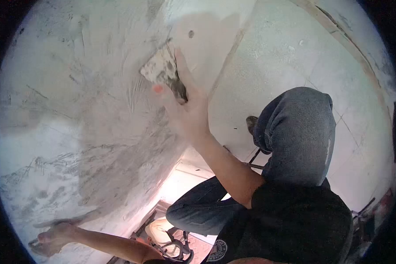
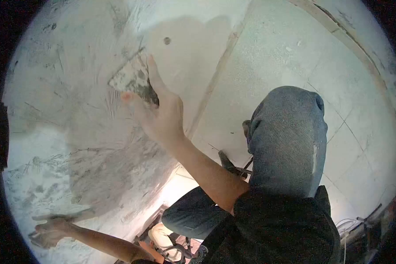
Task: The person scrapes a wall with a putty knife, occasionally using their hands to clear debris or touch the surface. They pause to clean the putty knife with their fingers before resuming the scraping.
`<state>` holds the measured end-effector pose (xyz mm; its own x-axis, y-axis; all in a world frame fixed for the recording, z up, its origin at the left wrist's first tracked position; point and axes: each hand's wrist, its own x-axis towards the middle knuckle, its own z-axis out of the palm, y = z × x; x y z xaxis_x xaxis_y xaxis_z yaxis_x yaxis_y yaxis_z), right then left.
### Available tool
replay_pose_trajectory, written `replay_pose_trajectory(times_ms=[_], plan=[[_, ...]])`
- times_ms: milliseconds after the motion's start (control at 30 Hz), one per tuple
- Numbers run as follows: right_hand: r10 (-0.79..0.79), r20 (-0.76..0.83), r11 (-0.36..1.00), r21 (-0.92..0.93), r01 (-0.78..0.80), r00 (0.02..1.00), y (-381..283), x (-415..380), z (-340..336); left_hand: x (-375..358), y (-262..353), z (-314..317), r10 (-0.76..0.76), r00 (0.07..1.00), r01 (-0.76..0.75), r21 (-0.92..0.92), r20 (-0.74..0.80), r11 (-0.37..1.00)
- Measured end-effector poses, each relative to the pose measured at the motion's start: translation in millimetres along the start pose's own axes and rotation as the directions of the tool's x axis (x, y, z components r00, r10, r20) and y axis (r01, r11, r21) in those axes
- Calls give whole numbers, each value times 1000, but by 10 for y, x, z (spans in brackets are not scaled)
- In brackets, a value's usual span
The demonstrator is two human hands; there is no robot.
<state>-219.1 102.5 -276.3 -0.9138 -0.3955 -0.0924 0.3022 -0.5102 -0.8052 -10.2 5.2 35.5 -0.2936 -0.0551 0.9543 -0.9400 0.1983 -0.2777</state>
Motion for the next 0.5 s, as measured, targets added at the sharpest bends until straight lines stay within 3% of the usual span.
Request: replay_pose_trajectory(times_ms=[67, 133, 233, 367, 400, 433, 500], plan=[[-42, 10, 999, -22, 42, 999, -25, 61, -11, -9, 133, -28, 40, 998, -37, 65, -52, 997], [153, 101, 986, 55, -159, 983, -157, 130, -25, -4, 180, -24, 209, 975, -205, 67, -70, 977], [83, 88, 993, 75, -89, 993, -4, 0, -47, 116, -136, 40, 251, 963, -240, 113, -99, 964], [89, 42, 996, 14, -89, 995, -111, 107, -21, 24, 45, 0, 184, 983, -184, 9, -17, 983], [148, 77, 989, 9, -149, 986, -134, 67, -42, 25, 75, -1, 180, 984, -180, -8, 3, 984], [209, 116, 977, 3, -211, 971, -162, 36, -60, 51, 109, -33, 145, 988, -142, 56, -47, 988], [147, 111, 989, -27, -145, 983, -135, 121, -54, 48, 138, -8, 96, 989, -85, 101, -109, 991]])
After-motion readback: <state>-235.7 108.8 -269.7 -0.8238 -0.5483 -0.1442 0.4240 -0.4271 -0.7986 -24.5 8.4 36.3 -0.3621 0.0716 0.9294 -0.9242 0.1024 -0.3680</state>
